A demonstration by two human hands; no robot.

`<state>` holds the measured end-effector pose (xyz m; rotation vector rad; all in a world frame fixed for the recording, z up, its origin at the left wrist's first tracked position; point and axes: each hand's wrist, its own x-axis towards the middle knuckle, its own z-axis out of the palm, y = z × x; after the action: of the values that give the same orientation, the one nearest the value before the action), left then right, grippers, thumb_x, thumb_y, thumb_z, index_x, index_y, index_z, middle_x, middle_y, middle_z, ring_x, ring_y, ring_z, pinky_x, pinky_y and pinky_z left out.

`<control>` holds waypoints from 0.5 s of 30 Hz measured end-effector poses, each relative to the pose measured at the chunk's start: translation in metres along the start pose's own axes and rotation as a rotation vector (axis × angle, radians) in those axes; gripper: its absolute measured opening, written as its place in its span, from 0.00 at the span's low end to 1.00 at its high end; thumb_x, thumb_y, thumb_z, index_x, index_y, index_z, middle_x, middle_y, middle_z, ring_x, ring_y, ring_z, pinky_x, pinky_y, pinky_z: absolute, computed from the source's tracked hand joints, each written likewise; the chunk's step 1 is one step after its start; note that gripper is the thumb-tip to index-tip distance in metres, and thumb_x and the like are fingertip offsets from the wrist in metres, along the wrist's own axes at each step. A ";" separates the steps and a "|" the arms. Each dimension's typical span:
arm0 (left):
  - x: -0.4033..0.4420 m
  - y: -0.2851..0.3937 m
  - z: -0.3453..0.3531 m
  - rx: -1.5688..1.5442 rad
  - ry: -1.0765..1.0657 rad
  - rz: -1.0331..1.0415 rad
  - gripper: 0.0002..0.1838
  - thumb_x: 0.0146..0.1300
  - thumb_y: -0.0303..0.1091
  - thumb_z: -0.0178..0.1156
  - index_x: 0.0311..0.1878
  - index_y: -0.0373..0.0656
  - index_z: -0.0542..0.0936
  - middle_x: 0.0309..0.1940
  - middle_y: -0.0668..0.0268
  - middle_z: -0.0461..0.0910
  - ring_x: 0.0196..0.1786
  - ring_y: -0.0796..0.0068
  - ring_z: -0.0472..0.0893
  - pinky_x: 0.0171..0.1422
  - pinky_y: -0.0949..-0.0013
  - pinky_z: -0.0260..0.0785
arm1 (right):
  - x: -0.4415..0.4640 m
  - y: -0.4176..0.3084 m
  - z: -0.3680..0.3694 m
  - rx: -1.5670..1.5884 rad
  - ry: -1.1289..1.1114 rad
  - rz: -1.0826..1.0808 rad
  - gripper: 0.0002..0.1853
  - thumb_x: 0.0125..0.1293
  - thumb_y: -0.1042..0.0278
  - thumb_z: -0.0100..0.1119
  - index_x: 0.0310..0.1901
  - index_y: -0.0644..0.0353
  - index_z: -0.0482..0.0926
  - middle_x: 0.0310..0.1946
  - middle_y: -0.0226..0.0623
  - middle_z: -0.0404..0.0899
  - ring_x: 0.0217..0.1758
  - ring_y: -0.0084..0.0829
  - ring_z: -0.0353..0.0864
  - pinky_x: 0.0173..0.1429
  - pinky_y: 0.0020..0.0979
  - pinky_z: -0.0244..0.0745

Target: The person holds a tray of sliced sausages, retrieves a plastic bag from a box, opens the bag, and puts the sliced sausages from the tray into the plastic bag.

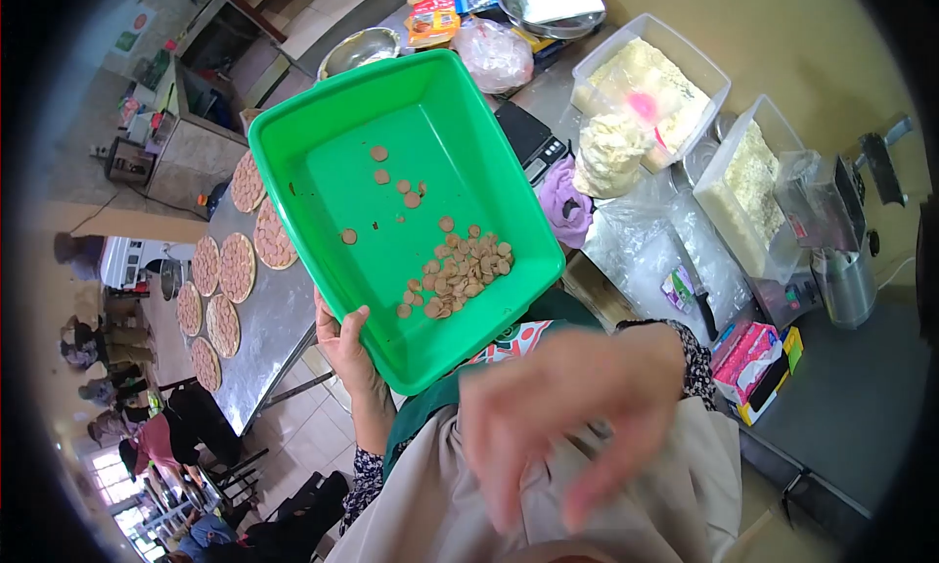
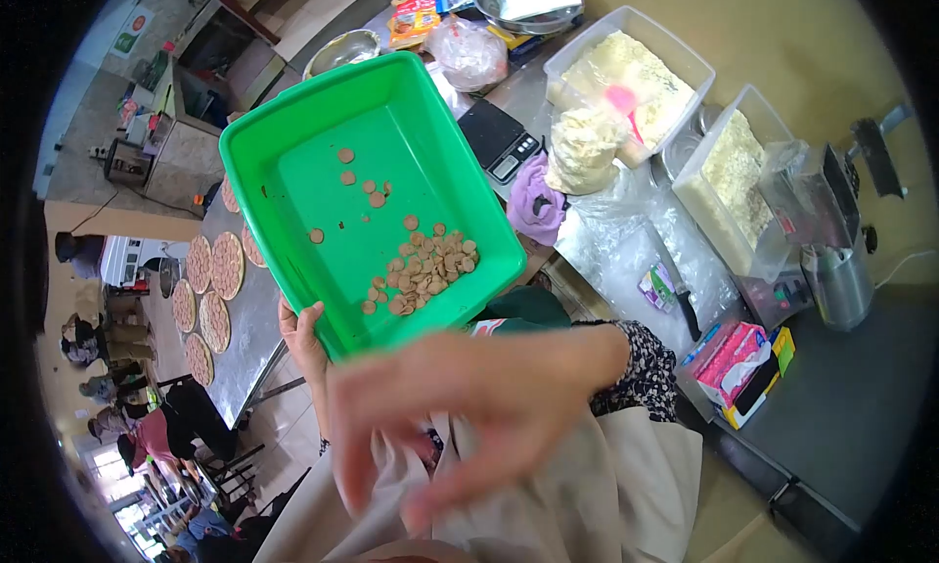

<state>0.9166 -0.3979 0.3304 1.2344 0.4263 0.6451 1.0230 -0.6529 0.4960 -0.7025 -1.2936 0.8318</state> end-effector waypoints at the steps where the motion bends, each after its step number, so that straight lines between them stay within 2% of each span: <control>1: -0.002 0.003 0.006 0.005 0.010 -0.043 0.10 0.53 0.20 0.58 0.40 0.39 0.75 0.50 0.64 0.77 0.48 0.75 0.79 0.57 0.69 0.71 | -0.004 0.000 -0.011 -0.125 0.098 0.071 0.15 0.66 0.63 0.66 0.49 0.62 0.80 0.47 0.36 0.77 0.44 0.33 0.77 0.44 0.31 0.71; 2: -0.002 0.003 0.013 0.010 0.012 -0.087 0.06 0.51 0.19 0.58 0.31 0.40 0.72 0.57 0.64 0.73 0.53 0.74 0.76 0.63 0.68 0.66 | -0.011 0.009 -0.019 -0.387 0.315 0.172 0.20 0.65 0.61 0.66 0.54 0.63 0.77 0.50 0.38 0.76 0.47 0.36 0.77 0.49 0.34 0.72; 3: -0.002 0.001 0.015 -0.001 -0.013 -0.099 0.06 0.51 0.19 0.58 0.31 0.40 0.72 0.57 0.64 0.73 0.53 0.74 0.76 0.63 0.68 0.66 | -0.021 0.024 -0.028 -0.653 0.533 0.278 0.25 0.64 0.60 0.67 0.59 0.64 0.74 0.54 0.41 0.75 0.50 0.40 0.78 0.53 0.37 0.73; 5: -0.003 -0.003 0.016 -0.082 -0.008 -0.157 0.06 0.52 0.19 0.57 0.33 0.40 0.73 0.56 0.65 0.74 0.51 0.75 0.77 0.61 0.69 0.68 | -0.050 0.070 -0.053 -1.537 0.857 0.283 0.31 0.66 0.60 0.64 0.66 0.64 0.66 0.58 0.51 0.72 0.55 0.45 0.77 0.60 0.44 0.72; 6: -0.003 -0.003 0.020 -0.087 -0.023 -0.164 0.06 0.52 0.19 0.57 0.33 0.40 0.73 0.56 0.65 0.74 0.51 0.75 0.77 0.61 0.69 0.68 | -0.074 0.093 -0.063 -1.599 0.919 0.447 0.36 0.65 0.61 0.63 0.70 0.64 0.60 0.63 0.55 0.68 0.59 0.48 0.75 0.64 0.46 0.69; 7: -0.003 -0.001 0.022 -0.085 -0.024 -0.191 0.07 0.53 0.19 0.58 0.33 0.40 0.73 0.56 0.65 0.74 0.50 0.75 0.77 0.61 0.70 0.68 | -0.098 0.114 -0.069 -1.649 0.981 0.615 0.40 0.65 0.61 0.63 0.73 0.64 0.54 0.67 0.58 0.65 0.64 0.52 0.73 0.68 0.48 0.66; 8: -0.003 -0.001 0.024 -0.081 -0.024 -0.217 0.07 0.54 0.19 0.58 0.33 0.40 0.72 0.56 0.66 0.75 0.50 0.75 0.78 0.60 0.70 0.68 | -0.117 0.130 -0.073 -1.653 0.994 0.623 0.40 0.65 0.61 0.63 0.73 0.64 0.54 0.67 0.58 0.65 0.64 0.52 0.73 0.68 0.48 0.66; 9: -0.002 -0.002 0.026 -0.081 -0.039 -0.221 0.07 0.54 0.19 0.58 0.33 0.40 0.72 0.56 0.66 0.75 0.50 0.75 0.78 0.60 0.70 0.68 | -0.133 0.143 -0.075 -1.430 1.019 0.653 0.41 0.65 0.62 0.63 0.74 0.64 0.53 0.67 0.61 0.66 0.64 0.54 0.73 0.67 0.48 0.67; 10: -0.001 -0.005 0.029 -0.065 -0.070 -0.182 0.11 0.56 0.19 0.57 0.42 0.39 0.74 0.50 0.65 0.78 0.46 0.75 0.79 0.56 0.71 0.72 | -0.142 0.146 -0.074 -1.207 1.037 0.674 0.41 0.65 0.62 0.63 0.74 0.64 0.52 0.66 0.64 0.66 0.64 0.56 0.73 0.66 0.47 0.68; 11: 0.001 -0.008 0.032 -0.053 -0.104 -0.137 0.17 0.58 0.19 0.55 0.51 0.39 0.77 0.43 0.64 0.81 0.43 0.75 0.81 0.51 0.72 0.75 | -0.150 0.147 -0.074 -1.216 1.053 0.672 0.41 0.65 0.62 0.63 0.74 0.64 0.52 0.66 0.64 0.66 0.64 0.56 0.73 0.66 0.47 0.68; 13: 0.002 -0.017 0.035 -0.043 -0.149 -0.126 0.16 0.57 0.19 0.56 0.50 0.38 0.77 0.43 0.64 0.81 0.43 0.75 0.81 0.51 0.72 0.75 | -0.156 0.145 -0.073 -0.844 1.268 0.935 0.38 0.66 0.66 0.61 0.74 0.62 0.54 0.65 0.58 0.70 0.69 0.56 0.69 0.70 0.43 0.65; 14: 0.005 -0.020 0.037 -0.031 -0.176 -0.110 0.16 0.57 0.19 0.57 0.50 0.38 0.77 0.44 0.64 0.81 0.43 0.75 0.81 0.51 0.72 0.75 | -0.163 0.150 -0.075 -0.857 1.276 0.922 0.38 0.66 0.66 0.61 0.74 0.62 0.54 0.65 0.58 0.70 0.69 0.56 0.69 0.70 0.43 0.65; 15: 0.006 -0.020 0.036 -0.052 -0.203 -0.201 0.06 0.54 0.18 0.60 0.36 0.37 0.77 0.71 0.62 0.65 0.68 0.71 0.69 0.70 0.67 0.59 | -0.175 0.159 -0.074 -0.879 1.338 0.909 0.37 0.66 0.66 0.61 0.73 0.61 0.56 0.63 0.57 0.73 0.68 0.55 0.70 0.69 0.43 0.66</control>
<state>0.9480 -0.4242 0.3217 1.1769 0.3565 0.3531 1.0619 -0.7147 0.2594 -2.1518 0.0476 0.2113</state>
